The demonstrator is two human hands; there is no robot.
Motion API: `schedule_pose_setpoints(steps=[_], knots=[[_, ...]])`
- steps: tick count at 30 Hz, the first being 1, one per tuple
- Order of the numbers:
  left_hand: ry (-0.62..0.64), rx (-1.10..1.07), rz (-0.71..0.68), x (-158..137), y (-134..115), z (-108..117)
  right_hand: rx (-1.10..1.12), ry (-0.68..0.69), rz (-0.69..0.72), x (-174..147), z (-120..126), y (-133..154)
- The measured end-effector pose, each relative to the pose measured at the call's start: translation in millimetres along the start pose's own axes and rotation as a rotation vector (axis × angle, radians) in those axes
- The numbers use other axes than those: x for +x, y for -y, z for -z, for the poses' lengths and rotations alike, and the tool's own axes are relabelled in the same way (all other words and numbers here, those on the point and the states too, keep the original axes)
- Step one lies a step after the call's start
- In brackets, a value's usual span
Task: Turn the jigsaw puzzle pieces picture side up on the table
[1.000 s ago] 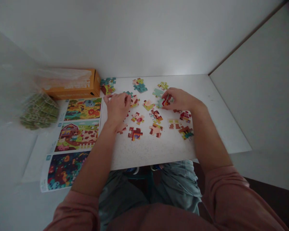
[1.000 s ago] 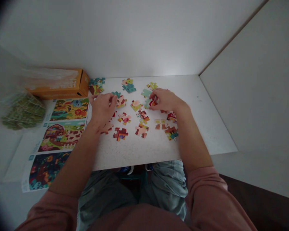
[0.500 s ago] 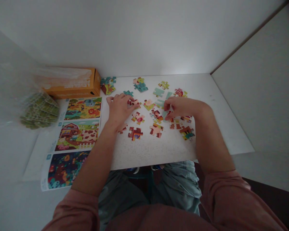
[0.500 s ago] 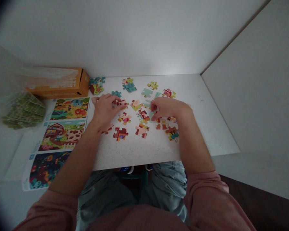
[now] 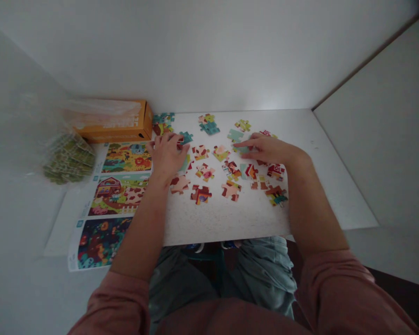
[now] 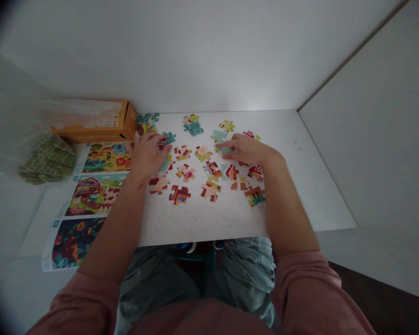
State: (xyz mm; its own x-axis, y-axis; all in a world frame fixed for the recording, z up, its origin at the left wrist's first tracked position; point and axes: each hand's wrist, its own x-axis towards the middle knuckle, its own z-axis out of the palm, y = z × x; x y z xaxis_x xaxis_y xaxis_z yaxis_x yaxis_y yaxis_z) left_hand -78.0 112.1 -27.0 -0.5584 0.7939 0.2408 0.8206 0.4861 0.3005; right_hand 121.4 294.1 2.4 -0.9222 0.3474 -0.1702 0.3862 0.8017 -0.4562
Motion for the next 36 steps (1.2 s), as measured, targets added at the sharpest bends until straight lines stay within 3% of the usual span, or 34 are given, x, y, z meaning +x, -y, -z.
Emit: schedule_pose_setpoints(steps=[4, 8, 13, 17, 22, 28, 33, 36], knots=[[0.016, -0.064, -0.001, 3.3, 3.8, -1.3, -0.036, -0.196, 0.051, 11.8, -6.7, 8.6], [0.025, -0.075, 0.005, 6.9, 8.5, -3.8, -0.143, -0.344, 0.063, 48.4, -14.8, 18.5], [-0.004, -0.076, 0.014, 8.7, 9.7, -2.4, -0.245, -0.345, -0.078, 101.7, -22.9, 19.6], [0.013, -0.134, -0.021, 9.7, 4.8, 5.7, -0.258, -0.296, -0.150, 122.0, -25.9, 19.3], [-0.024, -0.177, -0.076, 9.1, 4.6, 9.5, -0.206, -0.314, -0.100, 113.3, -18.8, 22.3], [0.033, -0.117, -0.082, 6.5, 0.0, 6.6, -0.225, -0.412, -0.034, 67.4, -13.0, 29.0], [0.010, -0.089, -0.039, 5.4, -3.4, 9.9, -0.190, -0.258, 0.145, 41.9, -12.3, 38.3], [-0.084, -0.123, 0.005, 6.4, 4.2, 10.9, -0.168, -0.233, 0.146, 46.7, -13.1, 40.3]])
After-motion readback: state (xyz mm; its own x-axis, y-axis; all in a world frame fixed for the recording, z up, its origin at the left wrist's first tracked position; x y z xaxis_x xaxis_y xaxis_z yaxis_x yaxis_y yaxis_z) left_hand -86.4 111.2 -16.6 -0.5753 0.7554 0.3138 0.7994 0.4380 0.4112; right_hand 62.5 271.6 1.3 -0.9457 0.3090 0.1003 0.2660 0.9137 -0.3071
